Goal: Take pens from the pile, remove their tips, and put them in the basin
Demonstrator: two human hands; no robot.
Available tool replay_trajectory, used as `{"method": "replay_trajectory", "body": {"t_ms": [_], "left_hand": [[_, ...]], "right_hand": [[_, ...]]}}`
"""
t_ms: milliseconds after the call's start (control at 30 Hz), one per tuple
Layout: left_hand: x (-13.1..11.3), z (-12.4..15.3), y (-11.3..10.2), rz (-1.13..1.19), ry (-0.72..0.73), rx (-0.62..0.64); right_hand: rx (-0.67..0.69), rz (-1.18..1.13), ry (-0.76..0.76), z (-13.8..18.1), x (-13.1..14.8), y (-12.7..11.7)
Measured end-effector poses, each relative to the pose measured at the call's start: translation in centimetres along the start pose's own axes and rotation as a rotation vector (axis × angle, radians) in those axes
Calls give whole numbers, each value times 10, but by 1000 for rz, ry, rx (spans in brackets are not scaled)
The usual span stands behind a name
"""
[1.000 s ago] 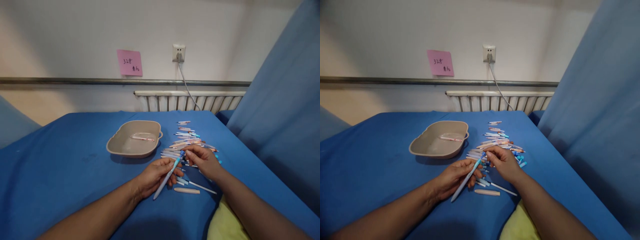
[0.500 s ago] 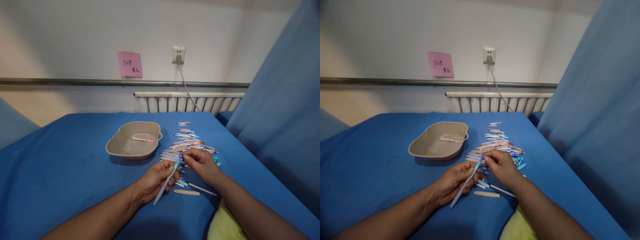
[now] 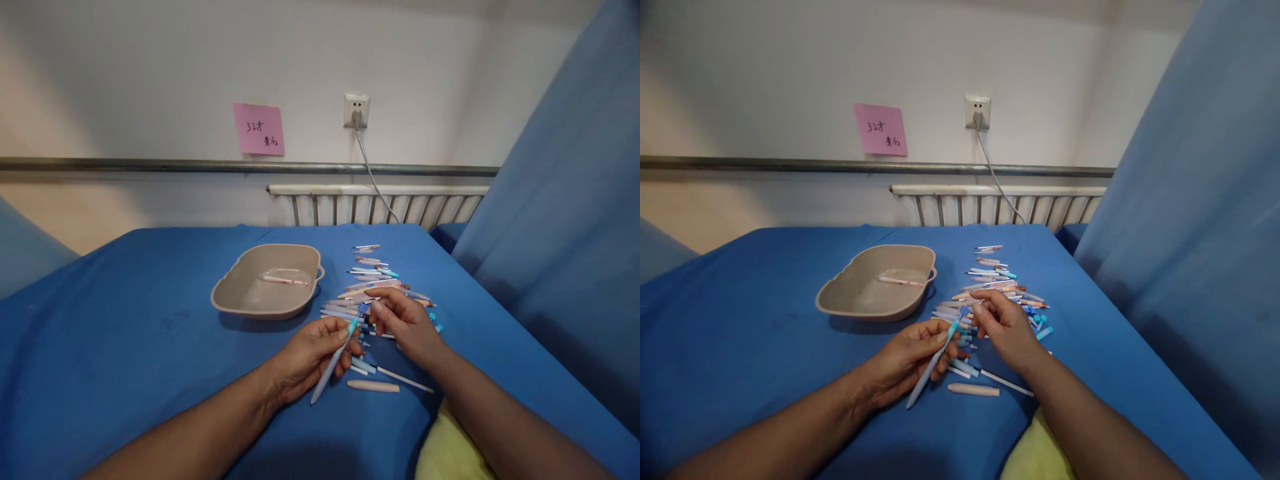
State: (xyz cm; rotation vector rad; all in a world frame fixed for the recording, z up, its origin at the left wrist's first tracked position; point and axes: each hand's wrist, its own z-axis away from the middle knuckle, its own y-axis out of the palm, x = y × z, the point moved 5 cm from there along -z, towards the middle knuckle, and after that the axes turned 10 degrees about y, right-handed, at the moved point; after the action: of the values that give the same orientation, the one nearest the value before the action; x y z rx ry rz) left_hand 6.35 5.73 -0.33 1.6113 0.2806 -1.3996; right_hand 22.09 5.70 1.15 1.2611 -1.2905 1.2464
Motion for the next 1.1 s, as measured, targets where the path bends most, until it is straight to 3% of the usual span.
{"method": "replay_trajectory", "body": {"t_ms": [367,767,1100], "left_hand": [[-14,0,-5,21,23,-49],[-19,-1,-9,74,4,-101],[-9,-3,-10,23,-27,-102]], "right_hand": [[-156,-180,83,-7,8,-24],[-154,-255,100,-11,7,-28],[-311,-420,17,-14,19,-73]]}}
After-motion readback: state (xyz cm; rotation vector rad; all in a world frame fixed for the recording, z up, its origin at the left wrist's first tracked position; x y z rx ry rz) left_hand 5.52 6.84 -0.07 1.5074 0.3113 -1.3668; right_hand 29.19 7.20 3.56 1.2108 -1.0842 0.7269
